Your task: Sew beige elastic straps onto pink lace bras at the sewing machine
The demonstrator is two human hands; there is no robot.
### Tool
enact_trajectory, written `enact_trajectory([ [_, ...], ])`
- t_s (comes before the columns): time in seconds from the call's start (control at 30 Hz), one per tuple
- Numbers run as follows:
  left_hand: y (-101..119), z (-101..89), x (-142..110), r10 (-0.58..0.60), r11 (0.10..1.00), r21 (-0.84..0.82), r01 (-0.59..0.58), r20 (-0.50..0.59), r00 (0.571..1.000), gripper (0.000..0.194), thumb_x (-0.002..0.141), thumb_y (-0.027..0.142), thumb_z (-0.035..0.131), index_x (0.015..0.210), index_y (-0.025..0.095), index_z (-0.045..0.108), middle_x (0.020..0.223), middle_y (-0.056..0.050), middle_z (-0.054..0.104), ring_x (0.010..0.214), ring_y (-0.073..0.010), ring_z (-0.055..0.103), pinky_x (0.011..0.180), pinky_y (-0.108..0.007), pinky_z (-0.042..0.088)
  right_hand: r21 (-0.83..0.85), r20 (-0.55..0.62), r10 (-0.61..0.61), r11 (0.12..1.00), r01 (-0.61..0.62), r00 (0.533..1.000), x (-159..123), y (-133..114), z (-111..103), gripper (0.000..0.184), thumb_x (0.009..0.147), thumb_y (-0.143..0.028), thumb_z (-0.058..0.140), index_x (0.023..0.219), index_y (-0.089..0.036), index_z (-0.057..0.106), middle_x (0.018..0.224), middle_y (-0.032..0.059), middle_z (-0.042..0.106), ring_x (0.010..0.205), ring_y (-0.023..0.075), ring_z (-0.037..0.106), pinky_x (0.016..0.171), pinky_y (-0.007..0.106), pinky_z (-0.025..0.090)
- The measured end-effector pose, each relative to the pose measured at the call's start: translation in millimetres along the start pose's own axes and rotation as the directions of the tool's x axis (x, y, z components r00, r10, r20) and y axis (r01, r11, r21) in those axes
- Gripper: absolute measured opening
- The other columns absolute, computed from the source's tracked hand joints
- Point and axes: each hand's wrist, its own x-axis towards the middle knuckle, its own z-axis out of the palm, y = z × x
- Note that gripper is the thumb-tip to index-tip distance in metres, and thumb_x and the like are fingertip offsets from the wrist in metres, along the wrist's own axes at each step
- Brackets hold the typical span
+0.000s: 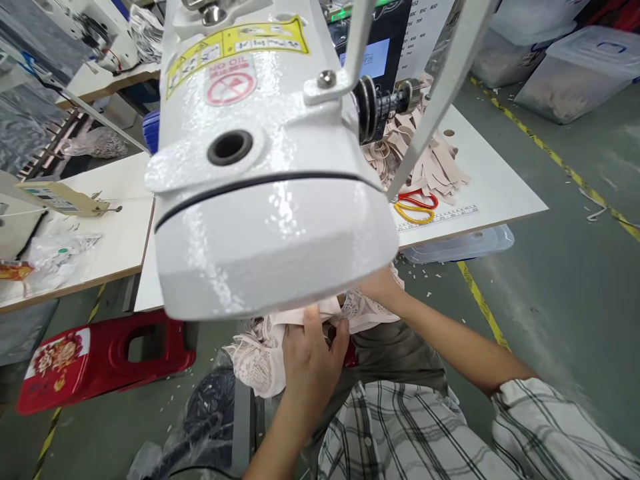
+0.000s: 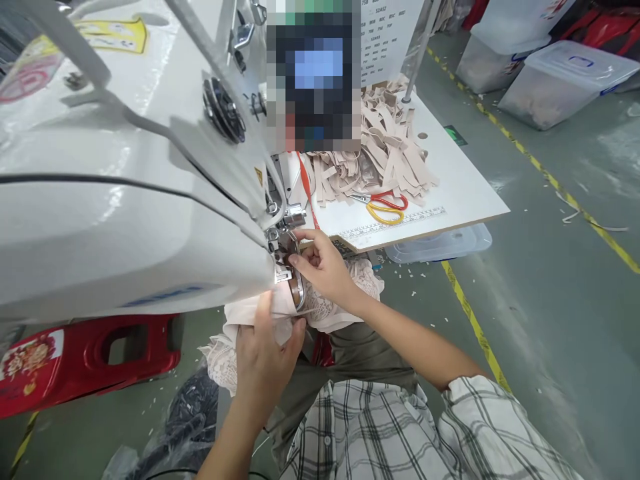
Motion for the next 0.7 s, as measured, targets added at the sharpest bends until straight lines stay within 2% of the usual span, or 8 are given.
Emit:
enact_trajectory([
  [0.13, 8, 6.4, -8, -0.034, 0.999, 0.000, 0.034, -0.074, 0.997, 0.083, 0.093, 0.043, 0.060, 0.153, 0.003, 0.020, 0.124, -0.031, 0.059, 0.107, -0.0379, 0.066, 0.080, -0.045, 0.056, 0.132, -0.027, 0.060, 0.990, -0.056, 0.998, -23, 3, -5, 0.039, 0.087, -0.051, 0.057, 0.112, -0.022, 0.051, 0.106, 0.0078, 0.064, 0.084, 0.0186, 0.062, 0.080, 0.035, 0.053],
  [0.37, 49, 2.8, -52, 0.108, 0.975, -0.204, -0.084, 0.109, 0.988, 0.084, 0.097, 0.034, 0.053, 0.158, 0.005, 0.002, 0.126, -0.028, 0.064, 0.102, -0.0314, 0.071, 0.076, -0.038, 0.060, 0.158, 0.142, 0.200, 0.962, -0.222, 0.969, -85, -10, -21, 0.032, 0.087, -0.051, 0.061, 0.093, -0.019, 0.060, 0.087, 0.0047, 0.066, 0.080, 0.0185, 0.062, 0.072, 0.031, 0.052],
  [0.47, 50, -19.3, -55, 0.184, 0.889, -0.449, -0.091, 0.169, 0.968, 0.068, 0.098, 0.025, 0.048, 0.157, 0.011, 0.016, 0.105, -0.015, 0.074, 0.091, -0.0222, 0.073, 0.075, -0.030, 0.060, 0.248, 0.020, 0.319, 0.916, -0.314, 0.947, -98, -13, -29, 0.031, 0.090, -0.049, 0.058, 0.084, -0.019, 0.060, 0.075, 0.0005, 0.062, 0.066, 0.0143, 0.056, 0.059, 0.025, 0.047],
  [0.53, 45, -32.2, -49, 0.252, 0.877, -0.446, -0.178, 0.111, 0.961, 0.054, 0.096, 0.016, 0.047, 0.148, 0.016, 0.036, 0.106, -0.013, 0.074, 0.101, -0.0229, 0.071, 0.087, -0.035, 0.059, 0.200, 0.214, 0.267, 0.930, -0.309, 0.940, -100, -15, -32, 0.025, 0.089, -0.040, 0.059, 0.079, -0.018, 0.061, 0.069, -0.0020, 0.059, 0.062, 0.0124, 0.054, 0.055, 0.023, 0.044],
  [0.57, 41, -35.5, -45, 0.300, 0.885, -0.401, -0.237, 0.100, 0.949, 0.047, 0.095, 0.013, 0.047, 0.142, 0.016, 0.045, 0.111, -0.014, 0.072, 0.110, -0.0254, 0.068, 0.094, -0.040, 0.056, 0.156, 0.409, 0.193, 0.948, -0.276, 0.892, -99, -17, -32, 0.020, 0.088, -0.034, 0.059, 0.076, -0.018, 0.061, 0.068, -0.0025, 0.059, 0.064, 0.0123, 0.055, 0.057, 0.022, 0.045],
  [0.63, 30, -33.6, -37, 0.326, 0.913, -0.316, -0.258, 0.188, 0.926, 0.032, 0.094, 0.014, 0.045, 0.122, 0.015, 0.060, 0.106, -0.016, 0.073, 0.108, -0.0293, 0.068, 0.093, -0.045, 0.055, 0.037, 0.733, 0.065, 0.990, -0.136, 0.677, -95, -19, -28, 0.014, 0.086, -0.021, 0.058, 0.073, -0.017, 0.064, 0.069, -0.0025, 0.062, 0.068, 0.0129, 0.059, 0.062, 0.022, 0.047],
  [0.67, 24, -28.8, -34, 0.260, 0.936, -0.311, -0.168, 0.286, 0.922, 0.025, 0.095, 0.018, 0.044, 0.108, 0.014, 0.065, 0.092, -0.014, 0.074, 0.095, -0.0280, 0.071, 0.084, -0.042, 0.057, -0.053, 0.790, 0.058, 0.998, -0.026, 0.611, -93, -18, -25, 0.015, 0.086, -0.016, 0.057, 0.074, -0.017, 0.065, 0.070, -0.0017, 0.064, 0.069, 0.0134, 0.060, 0.063, 0.023, 0.047],
  [0.7, 17, -22.0, -31, 0.137, 0.944, -0.329, 0.003, 0.400, 0.906, 0.024, 0.096, 0.024, 0.044, 0.092, 0.016, 0.066, 0.073, -0.010, 0.070, 0.076, -0.0253, 0.070, 0.072, -0.037, 0.056, -0.175, 0.789, 0.078, 0.979, 0.102, 0.610, -91, -16, -20, 0.017, 0.087, -0.014, 0.055, 0.075, -0.017, 0.066, 0.071, -0.0004, 0.065, 0.069, 0.0140, 0.060, 0.063, 0.024, 0.046],
])
